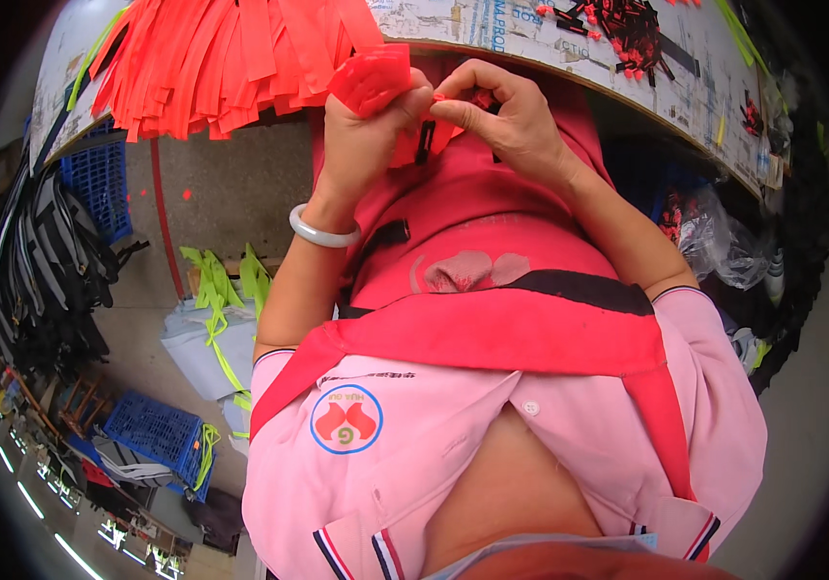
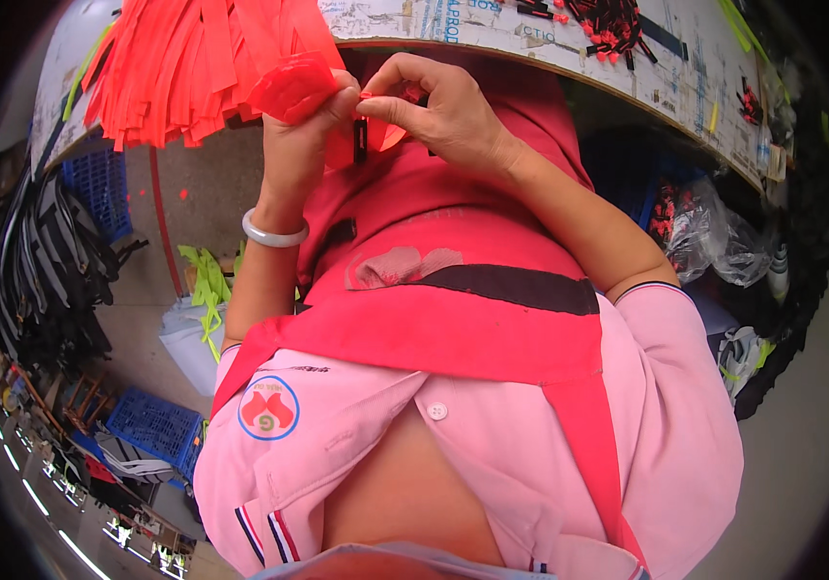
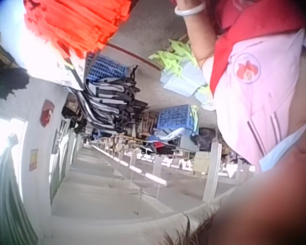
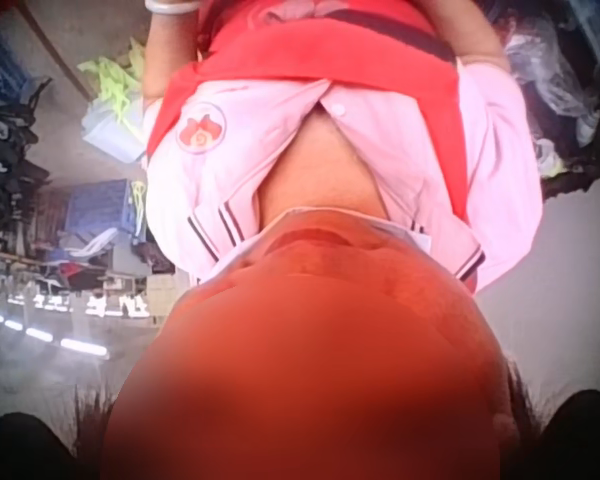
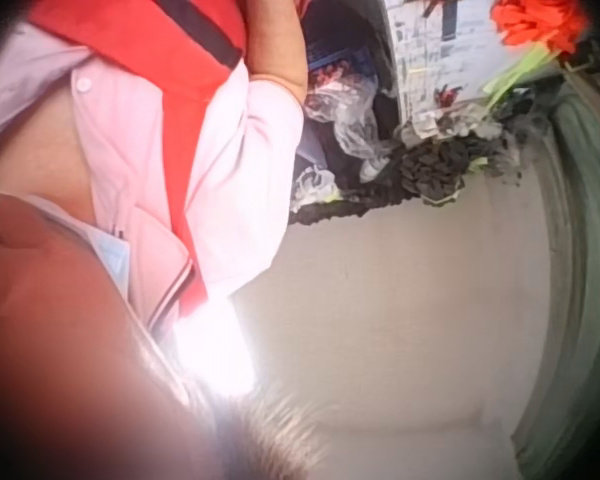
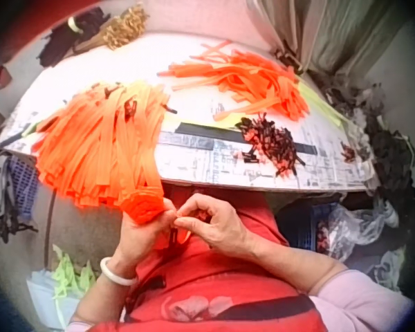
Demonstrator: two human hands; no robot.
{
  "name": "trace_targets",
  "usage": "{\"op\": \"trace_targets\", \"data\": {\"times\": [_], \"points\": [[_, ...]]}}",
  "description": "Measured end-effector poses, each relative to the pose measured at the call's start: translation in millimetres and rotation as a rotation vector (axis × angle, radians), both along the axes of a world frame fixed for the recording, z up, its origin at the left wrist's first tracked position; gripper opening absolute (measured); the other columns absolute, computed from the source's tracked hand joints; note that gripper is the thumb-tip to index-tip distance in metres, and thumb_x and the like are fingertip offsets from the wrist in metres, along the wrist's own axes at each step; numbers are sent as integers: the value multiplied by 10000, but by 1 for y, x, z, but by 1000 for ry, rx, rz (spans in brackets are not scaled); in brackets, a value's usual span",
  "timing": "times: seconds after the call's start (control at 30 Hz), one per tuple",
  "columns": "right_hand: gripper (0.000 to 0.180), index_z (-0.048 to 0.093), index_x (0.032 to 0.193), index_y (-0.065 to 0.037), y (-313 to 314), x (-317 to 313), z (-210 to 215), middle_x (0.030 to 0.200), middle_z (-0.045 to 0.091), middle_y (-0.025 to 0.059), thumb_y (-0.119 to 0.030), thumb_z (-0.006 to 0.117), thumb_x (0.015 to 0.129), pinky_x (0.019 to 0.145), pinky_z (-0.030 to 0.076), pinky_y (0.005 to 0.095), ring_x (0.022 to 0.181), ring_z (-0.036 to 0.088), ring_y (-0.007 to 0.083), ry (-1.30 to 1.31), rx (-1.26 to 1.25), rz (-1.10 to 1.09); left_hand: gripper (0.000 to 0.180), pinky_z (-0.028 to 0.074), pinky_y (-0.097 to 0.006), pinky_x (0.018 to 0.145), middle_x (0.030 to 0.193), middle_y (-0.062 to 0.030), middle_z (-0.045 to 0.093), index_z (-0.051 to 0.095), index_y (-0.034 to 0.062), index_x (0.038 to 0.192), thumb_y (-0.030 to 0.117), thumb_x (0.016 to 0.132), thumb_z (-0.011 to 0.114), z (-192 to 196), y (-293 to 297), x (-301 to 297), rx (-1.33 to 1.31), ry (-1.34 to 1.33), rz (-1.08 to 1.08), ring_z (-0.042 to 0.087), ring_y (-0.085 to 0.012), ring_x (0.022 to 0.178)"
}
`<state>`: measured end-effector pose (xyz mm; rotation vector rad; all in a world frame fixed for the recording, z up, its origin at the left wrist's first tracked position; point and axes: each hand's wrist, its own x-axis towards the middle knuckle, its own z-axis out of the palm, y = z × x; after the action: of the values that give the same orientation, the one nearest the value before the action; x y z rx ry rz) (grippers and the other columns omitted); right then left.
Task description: Assembling components for safety vests by threading plastic clips onto red fabric straps at a workbench.
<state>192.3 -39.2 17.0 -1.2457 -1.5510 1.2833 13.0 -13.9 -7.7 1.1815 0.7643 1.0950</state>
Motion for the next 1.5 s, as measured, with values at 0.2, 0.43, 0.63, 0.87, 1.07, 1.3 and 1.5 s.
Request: {"op": "trace_targets", "data": {"times": [0.2, 0.43, 0.63, 0.87, 1.07, 1.3, 1.5], "points": [[158, 609, 907, 21, 12, 15, -6, 798, 638, 31, -136, 600, 905, 677, 493, 213, 742, 595, 61, 94, -151, -29, 146, 500, -238, 566, 730, -31, 616, 616, -2, 972, 118, 890, 633, -15, 1, 16, -510, -238, -35, 579, -104, 615], [163, 592, 902, 25, 24, 41, -27, 729, 645, 54, -134, 556, 908, 608, 509, 248, 658, 626, 108, -31, -308, -161, 206, 545, -289, 574, 830, -93, 632, 578, -47, 1054, 87, 898, 594, -54, 13, 61, -859, -439, -140, 609, -160, 635], [143, 565, 868, -14, 39, 53, -55, 667, 630, 51, -149, 551, 912, 481, 468, 206, 557, 636, 99, -232, -198, -247, 159, 551, -317, 644, 845, -118, 584, 521, -25, 993, 127, 956, 491, -88, 29, 85, -1029, -679, -299, 594, -195, 676], [139, 553, 862, 4, 38, 46, -59, 641, 620, 72, -123, 531, 912, 500, 485, 227, 535, 620, 103, -236, -176, -279, 186, 545, -316, 653, 833, -105, 585, 521, -11, 1018, 155, 975, 448, -110, 28, 89, -1117, -728, -313, 593, -197, 689], [134, 573, 827, -13, 40, 46, -71, 620, 643, 122, -127, 526, 879, 552, 526, 294, 551, 670, 176, -392, 21, -370, 207, 528, -327, 649, 829, -106, 580, 516, -18, 1025, 145, 975, 398, -74, 31, 104, -1202, -639, -173, 578, -201, 691], [133, 570, 848, -3, 42, 32, -63, 617, 593, 34, -119, 559, 911, 473, 476, 221, 530, 588, 59, -361, 10, -374, 174, 496, -280, 597, 756, -87, 562, 552, -10, 944, 83, 931, 406, -111, 33, 96, -1151, -871, -306, 542, -185, 643], [224, 622, 838, -12, 35, 53, -32, 625, 617, 49, -232, 654, 872, 546, 476, 229, 538, 582, 87, -232, -377, -237, 164, 503, -279, 483, 768, -64, 613, 598, 4, 1008, 101, 880, 627, -71, 14, 79, -833, -533, -59, 557, -135, 543]]}}
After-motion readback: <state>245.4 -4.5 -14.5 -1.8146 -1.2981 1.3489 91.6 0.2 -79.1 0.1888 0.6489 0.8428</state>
